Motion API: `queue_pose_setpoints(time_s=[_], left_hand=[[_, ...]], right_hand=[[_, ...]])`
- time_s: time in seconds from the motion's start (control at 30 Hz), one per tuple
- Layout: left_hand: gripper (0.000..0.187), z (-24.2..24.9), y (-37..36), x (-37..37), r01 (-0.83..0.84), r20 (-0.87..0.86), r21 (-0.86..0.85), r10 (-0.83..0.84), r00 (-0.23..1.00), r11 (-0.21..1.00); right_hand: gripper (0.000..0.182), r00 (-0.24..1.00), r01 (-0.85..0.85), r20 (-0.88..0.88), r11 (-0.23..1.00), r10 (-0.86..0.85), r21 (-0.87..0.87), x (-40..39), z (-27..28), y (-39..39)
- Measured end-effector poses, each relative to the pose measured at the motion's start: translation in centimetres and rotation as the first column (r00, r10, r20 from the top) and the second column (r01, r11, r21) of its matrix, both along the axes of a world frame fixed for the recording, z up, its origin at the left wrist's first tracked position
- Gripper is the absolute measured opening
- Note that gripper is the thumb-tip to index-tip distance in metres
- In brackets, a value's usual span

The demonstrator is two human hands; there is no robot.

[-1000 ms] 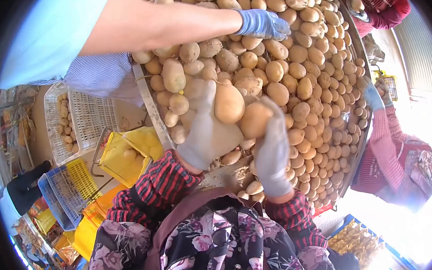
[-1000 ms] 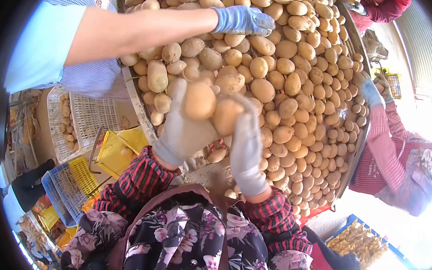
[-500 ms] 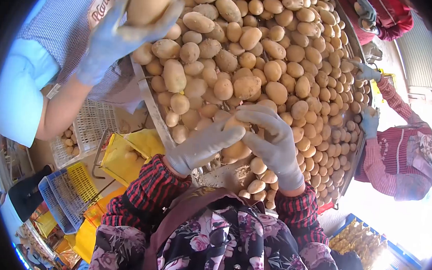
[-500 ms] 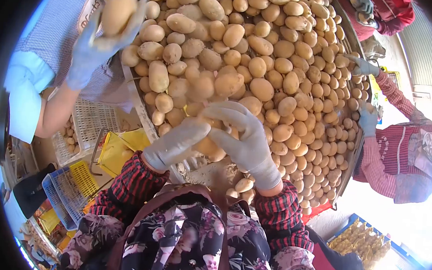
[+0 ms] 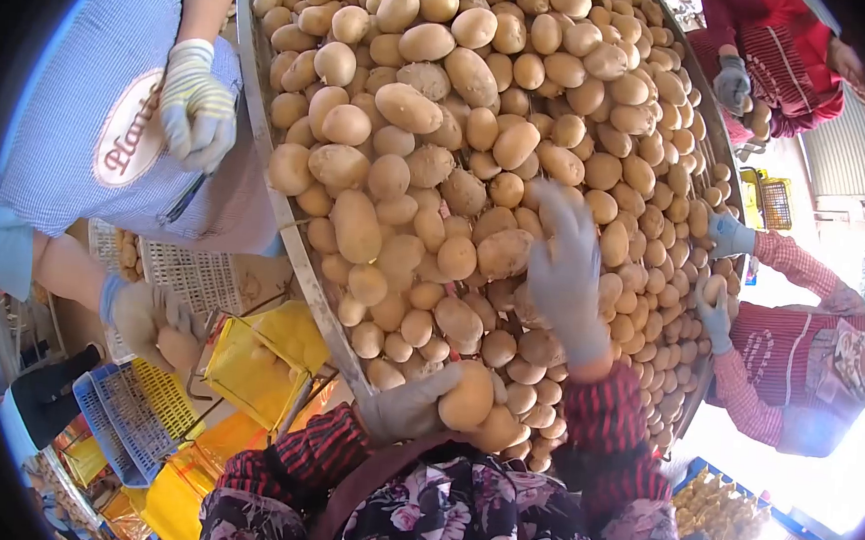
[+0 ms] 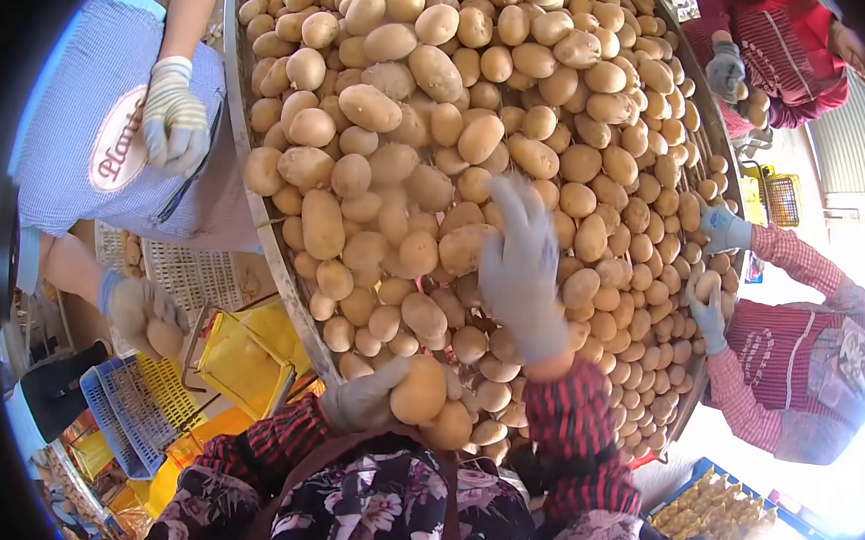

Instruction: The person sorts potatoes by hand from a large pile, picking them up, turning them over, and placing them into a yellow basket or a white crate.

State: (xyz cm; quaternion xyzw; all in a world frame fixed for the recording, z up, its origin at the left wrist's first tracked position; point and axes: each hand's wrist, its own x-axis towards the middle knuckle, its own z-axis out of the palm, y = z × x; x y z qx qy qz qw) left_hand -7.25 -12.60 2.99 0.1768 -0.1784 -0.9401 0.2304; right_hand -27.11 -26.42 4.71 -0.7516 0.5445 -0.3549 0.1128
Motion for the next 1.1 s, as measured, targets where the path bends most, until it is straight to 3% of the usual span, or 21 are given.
queue_pose_setpoints(time_s=[0.07,0.1,0.2,0.27,0.3,0.33,0.37,0.4,0.43,0.5,0.57,0.63,0.7,0.77,0.8,0.87,0.9,0.97,1.03,1.07,1.1], left_hand=[[0.066,-0.8,-0.1,0.5,-0.069,-0.130,0.129,0.086,0.988,0.989],[0.064,-1.1,-0.3,0.6,-0.118,-0.241,0.256,0.181,0.953,0.960],[0.071,-0.7,-2.3,0.8,-0.269,-0.162,0.248,0.313,0.936,0.931],[0.075,-1.3,-3.2,1.5,-0.351,-0.139,0.247,0.391,0.910,0.903],[0.075,-1.2,-3.8,2.1,-0.343,-0.146,0.249,0.386,0.911,0.905],[0.075,-0.8,-4.5,2.6,-0.372,-0.128,0.252,0.412,0.902,0.893],[0.075,-0.6,-5.0,2.8,-0.401,-0.112,0.260,0.440,0.891,0.879],[0.075,-0.3,-5.5,2.7,-0.392,-0.124,0.275,0.437,0.891,0.878],[0.075,-0.1,-5.9,2.6,-0.432,-0.099,0.288,0.475,0.875,0.855],[0.075,0.0,-6.6,2.2,-0.463,-0.080,0.300,0.505,0.859,0.834],[0.075,-0.3,-7.1,2.3,-0.349,-0.359,0.231,0.413,0.837,0.908],[0.079,-0.5,-6.8,2.1,-0.311,-0.457,0.208,0.374,0.807,0.927],[0.084,1.4,-5.9,1.7,-0.303,-0.476,0.415,0.489,0.731,0.858],[0.088,1.3,-5.5,1.9,-0.370,-0.449,0.345,0.498,0.742,0.863],[0.089,1.9,-5.6,1.7,-0.438,-0.372,0.343,0.548,0.749,0.831],[0.089,3.0,-6.0,1.7,-0.545,-0.188,0.322,0.617,0.764,0.774],[0.089,2.5,-6.1,2.0,-0.546,-0.179,0.347,0.625,0.760,0.763],[0.087,0.5,-5.6,2.8,-0.472,-0.264,0.363,0.575,0.775,0.803],[0.085,-0.1,-5.5,3.3,-0.455,-0.248,0.410,0.576,0.779,0.791],[0.085,0.5,-5.7,3.3,-0.518,-0.179,0.360,0.602,0.778,0.776],[0.085,0.9,-5.9,3.2,-0.574,-0.112,0.305,0.627,0.771,0.760]], right_hand=[[0.042,0.950,-0.078,-0.310,0.990,0.038,-0.118,-0.4,-0.4,-5.7],[0.042,0.949,-0.084,-0.312,0.989,0.043,-0.121,-0.5,-1.5,-8.2],[0.041,0.868,-0.274,-0.451,0.958,0.206,-0.089,-0.4,-3.7,-11.5],[0.033,0.932,-0.086,-0.323,0.965,0.166,0.246,-1.2,-3.1,-11.9],[0.033,0.930,-0.079,-0.330,0.966,0.160,0.247,-1.6,-2.5,-11.4],[0.032,0.982,-0.141,0.174,0.880,0.068,0.454,-2.3,-1.9,-10.3],[0.032,0.788,-0.294,0.597,0.761,-0.150,0.579,-2.9,-1.1,-8.8],[0.049,0.415,-0.535,0.871,0.704,-0.262,0.467,-2.6,-0.3,-6.5],[0.049,0.428,-0.523,0.862,0.704,-0.271,0.481,-2.4,0.4,-5.0],[0.060,-0.097,-0.753,0.911,0.628,-0.401,0.197,-1.4,1.4,-2.7],[0.063,-0.116,-0.708,0.903,0.672,-0.413,0.216,-0.8,1.3,-0.9],[0.062,-0.297,-0.766,0.875,0.643,-0.382,0.021,-1.0,-1.3,0.1],[0.056,-0.297,-0.764,0.830,0.638,-0.472,0.090,0.4,0.9,1.5],[0.038,0.142,-0.630,0.919,0.682,-0.368,0.371,1.8,2.0,2.3],[0.038,0.451,-0.448,0.855,0.764,-0.255,0.464,2.8,2.7,2.5],[0.038,0.428,-0.495,0.869,0.740,-0.249,0.456,4.3,2.5,2.2],[0.038,0.409,-0.532,0.873,0.709,-0.263,0.463,4.6,2.2,2.7],[0.036,0.515,-0.453,0.812,0.717,-0.275,0.530,4.1,0.2,2.2],[0.034,0.008,-0.711,0.856,0.599,-0.517,0.368,3.4,-0.9,1.0],[0.034,-0.103,-0.706,0.881,0.658,-0.463,0.263,3.7,-2.0,0.6],[0.034,-0.097,-0.702,0.878,0.658,-0.469,0.273,3.5,-2.7,0.6]])
